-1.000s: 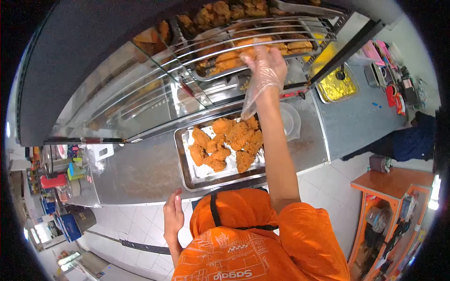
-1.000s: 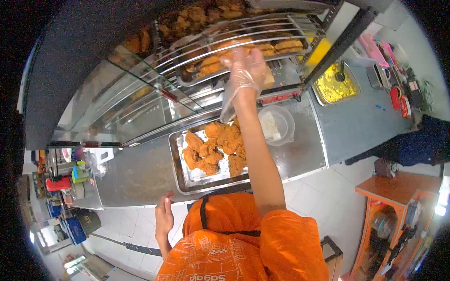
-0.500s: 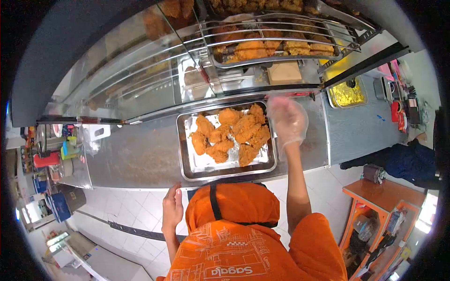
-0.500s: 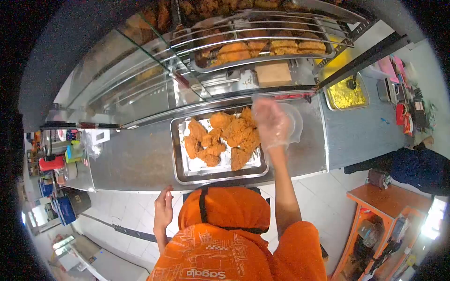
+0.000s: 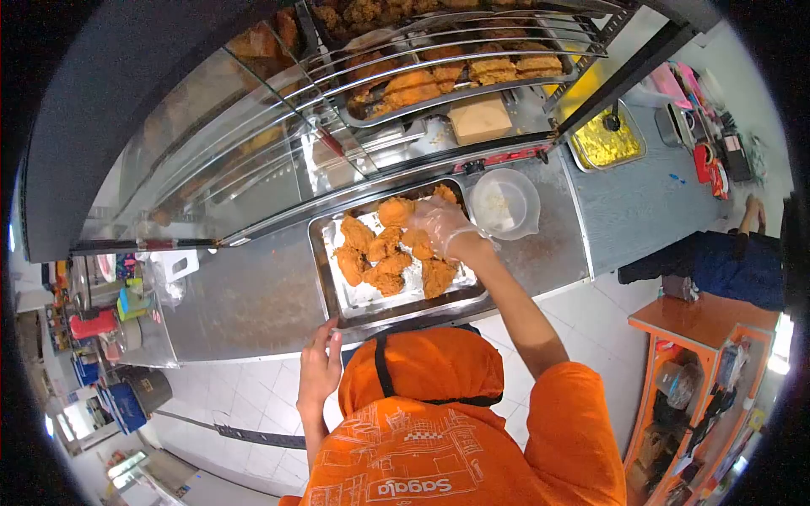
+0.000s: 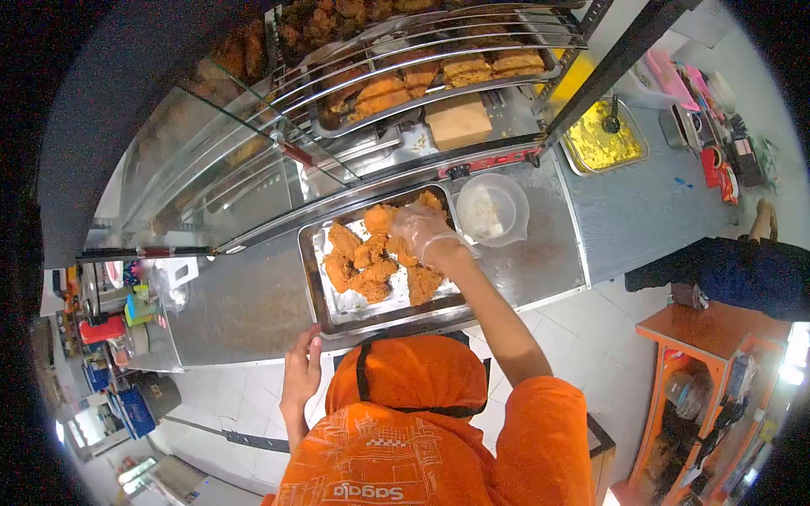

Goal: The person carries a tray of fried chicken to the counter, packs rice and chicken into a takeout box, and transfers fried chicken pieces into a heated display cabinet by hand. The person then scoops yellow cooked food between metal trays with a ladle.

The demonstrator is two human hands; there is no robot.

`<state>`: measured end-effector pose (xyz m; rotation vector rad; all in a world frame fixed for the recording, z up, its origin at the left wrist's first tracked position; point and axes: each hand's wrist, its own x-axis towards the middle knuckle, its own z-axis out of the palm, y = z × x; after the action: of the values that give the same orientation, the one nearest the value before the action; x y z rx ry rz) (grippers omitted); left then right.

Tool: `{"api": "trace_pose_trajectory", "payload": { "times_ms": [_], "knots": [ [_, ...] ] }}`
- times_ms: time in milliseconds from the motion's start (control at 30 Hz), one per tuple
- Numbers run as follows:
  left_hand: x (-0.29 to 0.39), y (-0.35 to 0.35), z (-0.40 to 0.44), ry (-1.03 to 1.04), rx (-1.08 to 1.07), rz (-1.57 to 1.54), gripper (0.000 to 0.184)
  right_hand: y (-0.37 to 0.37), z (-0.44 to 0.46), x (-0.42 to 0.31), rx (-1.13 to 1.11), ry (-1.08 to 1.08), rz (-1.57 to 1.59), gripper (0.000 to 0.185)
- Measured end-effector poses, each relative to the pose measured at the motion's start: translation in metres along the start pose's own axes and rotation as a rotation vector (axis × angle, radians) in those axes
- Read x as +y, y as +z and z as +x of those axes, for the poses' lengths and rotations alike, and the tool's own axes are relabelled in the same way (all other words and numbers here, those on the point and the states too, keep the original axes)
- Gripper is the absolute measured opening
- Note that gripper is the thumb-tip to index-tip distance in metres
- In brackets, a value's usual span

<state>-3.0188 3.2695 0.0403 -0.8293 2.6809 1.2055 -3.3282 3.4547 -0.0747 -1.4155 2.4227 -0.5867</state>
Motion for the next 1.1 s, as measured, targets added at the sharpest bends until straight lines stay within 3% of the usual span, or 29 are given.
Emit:
{"api": "trace_pose_trajectory", "payload": {
  "times_ms": [33, 233, 333, 433, 533, 633, 733, 833, 1033, 1100],
  "knots": [
    [-0.002, 0.0, 0.0, 0.024, 0.008, 0.009, 0.038, 0.0, 0.0, 0.003, -0.02, -0.062, 0.023, 0.043],
    [-0.012, 0.014, -0.002, 0.051, 0.0, -0.031, 0.039, 0.016, -0.005, 0.001, 0.067, 0.031, 0.174, 0.033],
    [-0.011, 0.013, -0.006, 0.034, -0.01, -0.019, 0.039, 0.002, -0.015, 0.007, 0.156, 0.121, 0.537, 0.034],
    [-0.012, 0.01, -0.007, 0.028, 0.012, -0.043, 0.039, -0.017, -0.02, 0.011, 0.11, 0.349, 0.754, 0.032],
    [-0.012, 0.004, -0.009, 0.013, 0.036, -0.043, 0.039, -0.05, -0.028, 0.006, 0.093, 0.643, 1.278, 0.031],
    [-0.016, 0.003, -0.008, -0.014, 0.05, -0.033, 0.039, -0.087, -0.037, -0.015, 0.283, 0.589, 1.701, 0.033],
    [-0.013, 0.001, -0.006, -0.025, 0.043, -0.028, 0.038, -0.13, -0.035, -0.03, 0.482, 0.485, 1.816, 0.038],
    [-0.014, 0.003, -0.004, -0.009, 0.03, -0.008, 0.038, -0.174, -0.017, -0.04, 0.688, 0.419, 1.82, 0.042],
    [-0.018, 0.005, -0.006, -0.009, 0.044, -0.024, 0.039, -0.194, 0.039, -0.006, 1.008, 0.279, 1.772, 0.044],
    [-0.025, 0.005, -0.006, 0.001, 0.051, -0.023, 0.039, -0.199, 0.07, 0.0, 1.14, 0.307, 1.779, 0.026]
  ]
}}
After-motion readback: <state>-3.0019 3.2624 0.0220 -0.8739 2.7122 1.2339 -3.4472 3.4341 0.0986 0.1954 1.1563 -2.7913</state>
